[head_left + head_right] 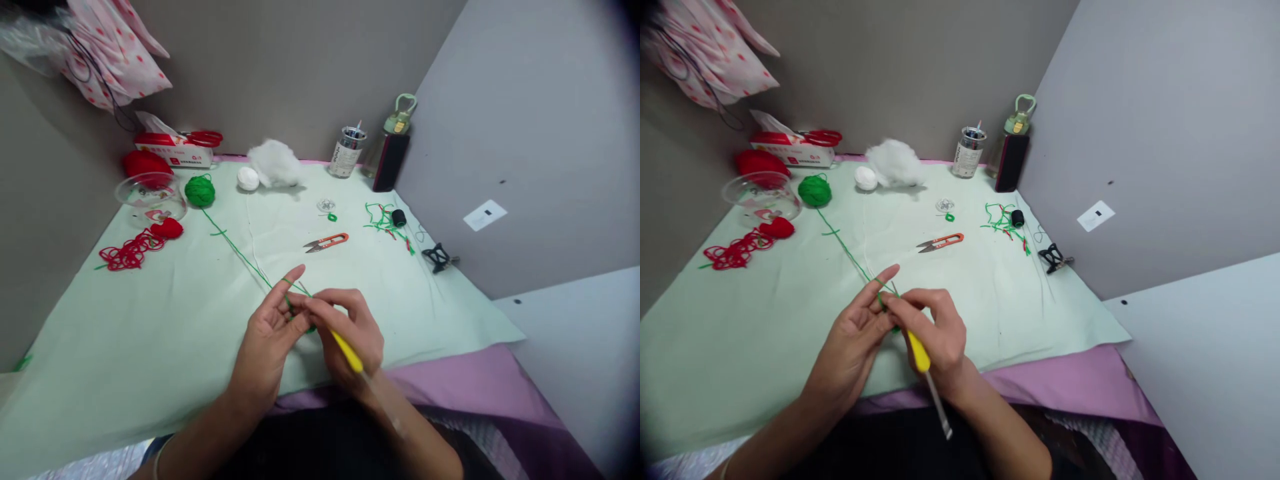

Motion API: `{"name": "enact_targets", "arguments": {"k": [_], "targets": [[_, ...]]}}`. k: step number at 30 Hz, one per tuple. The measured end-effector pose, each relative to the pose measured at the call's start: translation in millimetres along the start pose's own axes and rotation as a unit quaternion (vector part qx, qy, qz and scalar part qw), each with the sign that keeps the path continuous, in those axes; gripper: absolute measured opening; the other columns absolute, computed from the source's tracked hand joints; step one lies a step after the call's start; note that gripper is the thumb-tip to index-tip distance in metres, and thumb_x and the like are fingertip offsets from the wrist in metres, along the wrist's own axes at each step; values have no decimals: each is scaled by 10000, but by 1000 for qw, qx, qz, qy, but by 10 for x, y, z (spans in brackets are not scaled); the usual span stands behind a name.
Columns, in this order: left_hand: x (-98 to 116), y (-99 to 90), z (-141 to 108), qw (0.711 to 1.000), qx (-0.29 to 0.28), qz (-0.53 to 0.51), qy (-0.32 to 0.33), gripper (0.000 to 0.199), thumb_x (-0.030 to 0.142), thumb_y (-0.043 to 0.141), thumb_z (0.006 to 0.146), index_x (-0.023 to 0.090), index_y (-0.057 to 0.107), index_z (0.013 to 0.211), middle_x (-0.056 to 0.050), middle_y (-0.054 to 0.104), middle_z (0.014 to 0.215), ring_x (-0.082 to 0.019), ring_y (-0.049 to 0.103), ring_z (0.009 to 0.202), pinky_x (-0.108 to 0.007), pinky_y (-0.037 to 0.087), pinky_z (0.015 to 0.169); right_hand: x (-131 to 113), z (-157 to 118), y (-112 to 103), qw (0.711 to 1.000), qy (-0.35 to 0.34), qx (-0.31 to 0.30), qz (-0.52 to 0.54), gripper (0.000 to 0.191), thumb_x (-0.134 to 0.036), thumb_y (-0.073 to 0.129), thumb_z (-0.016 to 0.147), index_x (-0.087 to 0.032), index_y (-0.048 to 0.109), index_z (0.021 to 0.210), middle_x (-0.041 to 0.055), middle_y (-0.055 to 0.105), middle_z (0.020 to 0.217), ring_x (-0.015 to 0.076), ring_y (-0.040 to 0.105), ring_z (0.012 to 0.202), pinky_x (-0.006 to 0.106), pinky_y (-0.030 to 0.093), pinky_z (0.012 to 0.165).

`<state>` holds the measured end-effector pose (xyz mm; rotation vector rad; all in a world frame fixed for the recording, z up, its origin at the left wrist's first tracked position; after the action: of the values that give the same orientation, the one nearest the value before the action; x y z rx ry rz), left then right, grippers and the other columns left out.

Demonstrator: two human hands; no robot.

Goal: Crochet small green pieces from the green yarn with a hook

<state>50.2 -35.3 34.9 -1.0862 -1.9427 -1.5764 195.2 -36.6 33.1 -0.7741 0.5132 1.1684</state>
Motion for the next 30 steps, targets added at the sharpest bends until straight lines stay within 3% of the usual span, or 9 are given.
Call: {"name": "enact_targets", "arguments": {"k": [2,4,8,12,19,22,26,28,30], "targets": [[7,-7,-6,997,-22,-33,-64,581,235,888,824,205,715,1378,-10,697,910,-128,629,892,-242,507,882,18,-10,-13,1000,-14,22,-6,337,-116,681,953,-342,809,1169,73,766,1037,233,710,921,386,586,739],[39,-25,-9,995,-30,-49,-87,505,235,889,816,169,761,1301,-2,666,870,-109,602,819,-237,505,844,43,4,-39,995,53,53,73,259,-163,649,990,-320,813,1114,61,756,957,214,687,844,373,565,709],[71,-40,-13,1000,-5,5,-23,486,219,896,804,225,776,1275,11,676,873,-111,606,839,-237,484,858,47,68,-24,962,154,33,224,160,-268,664,1011,-288,822,1001,46,750,929,180,660,785,338,529,680],[35,-19,-20,999,-7,51,-2,524,250,908,788,253,765,1293,-3,712,900,-151,640,904,-282,489,898,21,91,36,963,163,6,215,145,-295,691,999,-288,835,1009,55,791,972,198,693,865,353,567,748],[49,26,-3,1000,14,12,-19,560,238,911,777,218,745,1311,5,721,861,-127,628,841,-267,480,868,-10,65,37,969,148,15,196,152,-276,694,996,-304,841,1026,54,771,985,181,661,828,336,553,728],[76,6,16,998,-5,-15,-55,586,215,907,786,191,727,1343,6,688,849,-112,596,824,-246,464,854,20,64,-9,972,148,17,185,144,-264,707,986,-290,844,1018,53,756,968,171,655,809,327,542,719],[110,-43,28,995,-43,-36,-86,477,208,881,805,161,770,1267,3,639,820,-111,564,789,-252,465,840,82,97,-82,940,215,62,258,112,-307,734,961,-255,831,943,33,737,852,145,631,668,309,522,635],[96,-38,18,997,-36,-14,-63,466,211,878,806,182,776,1260,9,632,829,-111,556,782,-252,464,824,82,96,-78,924,245,70,286,135,-339,736,955,-244,821,908,25,719,804,134,609,607,299,509,587],[58,-8,-2,1000,-12,22,-15,523,209,883,801,228,754,1308,23,635,832,-117,567,796,-250,464,820,55,61,-43,945,217,47,241,130,-319,717,967,-258,828,936,34,726,829,148,628,637,313,532,603]]}}
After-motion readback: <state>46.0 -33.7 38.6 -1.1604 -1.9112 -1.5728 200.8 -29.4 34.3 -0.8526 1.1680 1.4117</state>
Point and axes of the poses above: each hand's wrist, its own z-axis towards the middle knuckle, its own y-axis out of the palm, x = y × z, the point moved 1 cm from there along z, towards the middle knuckle
